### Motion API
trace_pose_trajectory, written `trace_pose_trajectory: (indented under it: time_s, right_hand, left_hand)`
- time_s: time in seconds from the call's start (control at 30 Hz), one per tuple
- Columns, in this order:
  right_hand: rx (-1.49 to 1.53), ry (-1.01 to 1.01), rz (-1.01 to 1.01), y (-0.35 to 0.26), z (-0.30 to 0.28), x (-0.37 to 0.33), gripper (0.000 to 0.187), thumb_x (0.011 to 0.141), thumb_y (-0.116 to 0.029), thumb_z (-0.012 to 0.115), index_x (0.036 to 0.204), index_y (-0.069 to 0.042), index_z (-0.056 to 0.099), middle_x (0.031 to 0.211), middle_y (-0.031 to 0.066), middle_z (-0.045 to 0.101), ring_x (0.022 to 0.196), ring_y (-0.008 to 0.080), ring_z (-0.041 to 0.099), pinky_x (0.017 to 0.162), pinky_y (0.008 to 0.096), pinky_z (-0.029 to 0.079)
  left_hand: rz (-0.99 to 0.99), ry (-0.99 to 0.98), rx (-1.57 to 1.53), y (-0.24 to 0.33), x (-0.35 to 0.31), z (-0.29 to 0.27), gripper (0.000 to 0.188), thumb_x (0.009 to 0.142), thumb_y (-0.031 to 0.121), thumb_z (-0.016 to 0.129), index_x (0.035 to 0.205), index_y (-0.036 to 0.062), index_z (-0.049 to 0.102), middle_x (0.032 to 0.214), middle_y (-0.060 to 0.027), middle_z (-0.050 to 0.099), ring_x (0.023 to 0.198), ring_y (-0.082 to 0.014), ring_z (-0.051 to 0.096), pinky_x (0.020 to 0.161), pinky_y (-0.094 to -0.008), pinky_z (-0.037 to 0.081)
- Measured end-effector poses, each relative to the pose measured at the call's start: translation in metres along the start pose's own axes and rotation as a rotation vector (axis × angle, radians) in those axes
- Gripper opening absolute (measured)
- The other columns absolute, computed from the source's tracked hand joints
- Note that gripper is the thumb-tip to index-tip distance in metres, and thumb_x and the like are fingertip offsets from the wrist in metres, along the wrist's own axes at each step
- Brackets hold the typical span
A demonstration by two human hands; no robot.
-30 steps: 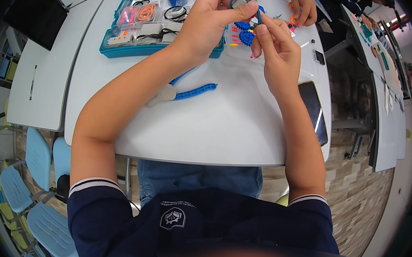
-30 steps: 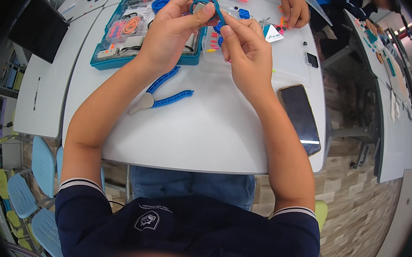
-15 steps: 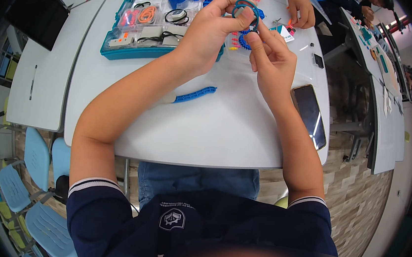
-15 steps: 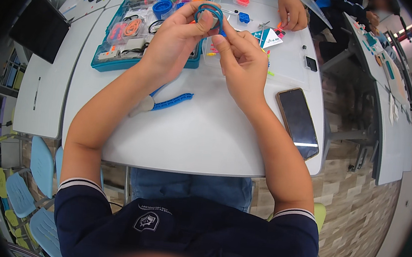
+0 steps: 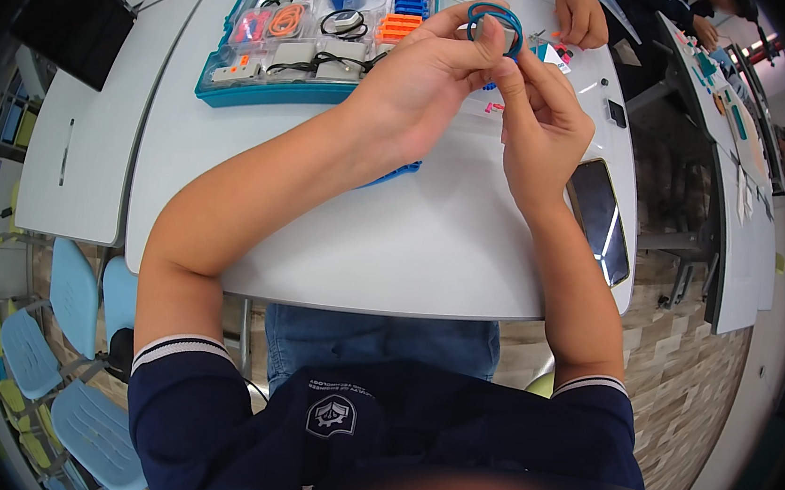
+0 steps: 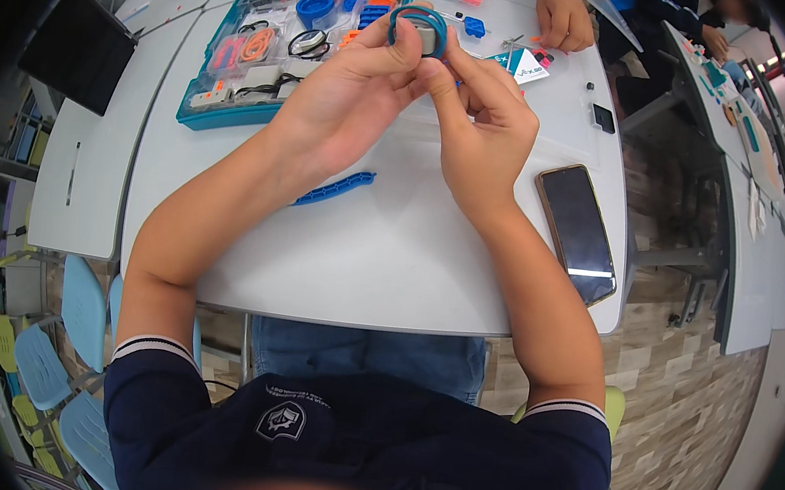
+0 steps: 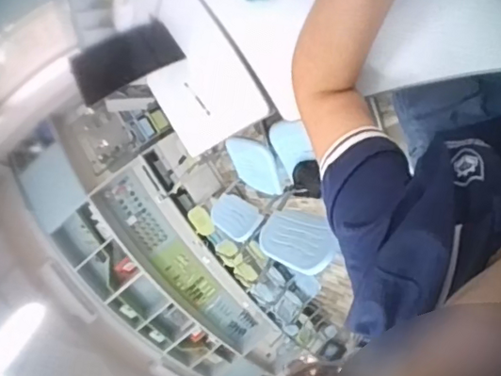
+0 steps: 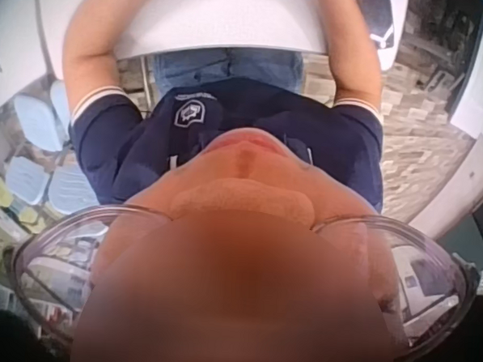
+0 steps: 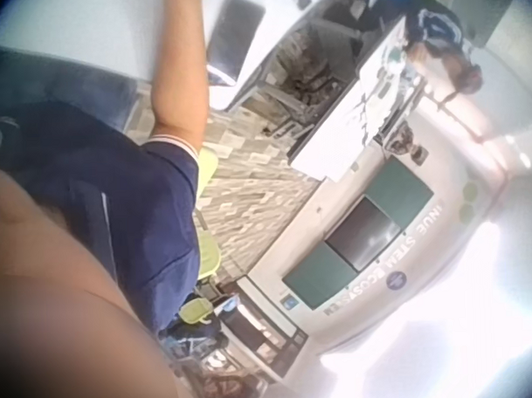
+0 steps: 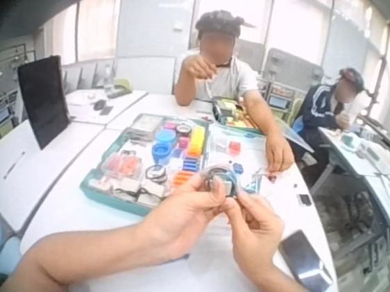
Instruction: The person assembles small electronic components from a kit on a white table. They pick up wires and a small motor, connect them together, and place the assembled unit back into the kit tray.
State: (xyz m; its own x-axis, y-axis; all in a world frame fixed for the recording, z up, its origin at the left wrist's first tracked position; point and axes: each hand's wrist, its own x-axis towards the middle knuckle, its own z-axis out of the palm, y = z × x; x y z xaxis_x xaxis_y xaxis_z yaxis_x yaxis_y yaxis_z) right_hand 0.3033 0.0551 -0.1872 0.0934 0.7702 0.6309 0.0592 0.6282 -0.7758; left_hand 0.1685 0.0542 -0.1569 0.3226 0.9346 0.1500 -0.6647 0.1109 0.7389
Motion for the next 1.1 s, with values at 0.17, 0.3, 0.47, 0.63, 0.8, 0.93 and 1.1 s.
trace_pose_trajectory:
  time_s: [0.17, 0.3, 0.47, 0.63, 0.8, 0.93, 1.1]
  right_hand:
    - [0.012, 0.005, 0.016, -0.005, -0.001, 0.001, 0.028, 0.085, -0.006, 0.071, 0.112, 0.000, 0.068, 0.078, -0.0014, 0.056, 0.059, 0.0016, 0.039, 0.051, 0.0178, 0.030]
    - [0.136, -0.017, 0.128, -0.007, -0.003, 0.004, 0.025, 0.085, -0.007, 0.071, 0.108, 0.001, 0.069, 0.078, -0.0004, 0.057, 0.056, 0.0008, 0.042, 0.048, 0.0179, 0.030]
    - [0.174, -0.022, 0.143, -0.007, -0.006, 0.009, 0.023, 0.084, -0.008, 0.072, 0.105, 0.001, 0.070, 0.079, 0.0003, 0.059, 0.054, 0.0000, 0.043, 0.043, 0.0173, 0.028]
    - [0.191, -0.043, 0.227, -0.009, -0.008, 0.008, 0.021, 0.084, -0.009, 0.072, 0.103, 0.001, 0.070, 0.075, -0.0010, 0.058, 0.052, -0.0002, 0.042, 0.043, 0.0170, 0.028]
    - [0.152, -0.058, 0.204, -0.007, -0.009, 0.008, 0.021, 0.083, -0.008, 0.073, 0.101, 0.000, 0.071, 0.075, -0.0013, 0.057, 0.054, -0.0001, 0.041, 0.045, 0.0165, 0.028]
    - [0.070, -0.077, 0.052, -0.003, -0.006, 0.006, 0.021, 0.081, -0.006, 0.074, 0.101, 0.000, 0.072, 0.077, -0.0006, 0.057, 0.057, 0.0003, 0.042, 0.047, 0.0162, 0.028]
    - [0.045, -0.059, 0.038, -0.005, -0.005, 0.006, 0.021, 0.080, -0.006, 0.074, 0.101, 0.000, 0.072, 0.078, 0.0001, 0.058, 0.057, 0.0013, 0.044, 0.048, 0.0162, 0.031]
  left_hand:
    - [0.006, 0.070, -0.021, -0.001, 0.001, 0.006, 0.036, 0.087, 0.023, 0.070, 0.114, 0.0083, 0.052, 0.098, -0.0010, 0.061, 0.095, -0.0120, 0.053, 0.093, -0.0295, 0.039]
    - [0.016, 0.070, -0.007, -0.001, 0.002, 0.005, 0.034, 0.084, 0.024, 0.072, 0.110, 0.0078, 0.056, 0.099, -0.0012, 0.061, 0.098, -0.0119, 0.054, 0.092, -0.0284, 0.039]
    - [0.028, 0.073, 0.396, 0.017, 0.013, 0.000, 0.034, 0.081, 0.029, 0.074, 0.104, 0.0067, 0.061, 0.092, -0.0014, 0.063, 0.091, -0.0112, 0.057, 0.088, -0.0260, 0.040]
    - [0.030, -0.035, 0.733, 0.039, 0.016, -0.007, 0.037, 0.081, 0.031, 0.073, 0.106, 0.0060, 0.061, 0.093, -0.0029, 0.064, 0.088, -0.0098, 0.059, 0.084, -0.0255, 0.043]
    - [-0.051, -0.095, 0.964, 0.050, 0.015, -0.013, 0.036, 0.086, 0.029, 0.069, 0.112, 0.0064, 0.062, 0.097, -0.0048, 0.066, 0.090, -0.0111, 0.060, 0.084, -0.0262, 0.045]
    - [-0.020, -0.194, 1.097, 0.051, 0.017, -0.017, 0.034, 0.088, 0.025, 0.066, 0.118, 0.0089, 0.061, 0.097, -0.0054, 0.066, 0.091, -0.0117, 0.060, 0.080, -0.0265, 0.046]
    - [0.043, -0.163, 1.076, 0.046, 0.014, -0.016, 0.032, 0.088, 0.022, 0.066, 0.116, 0.0083, 0.061, 0.098, -0.0045, 0.066, 0.092, -0.0109, 0.059, 0.078, -0.0245, 0.046]
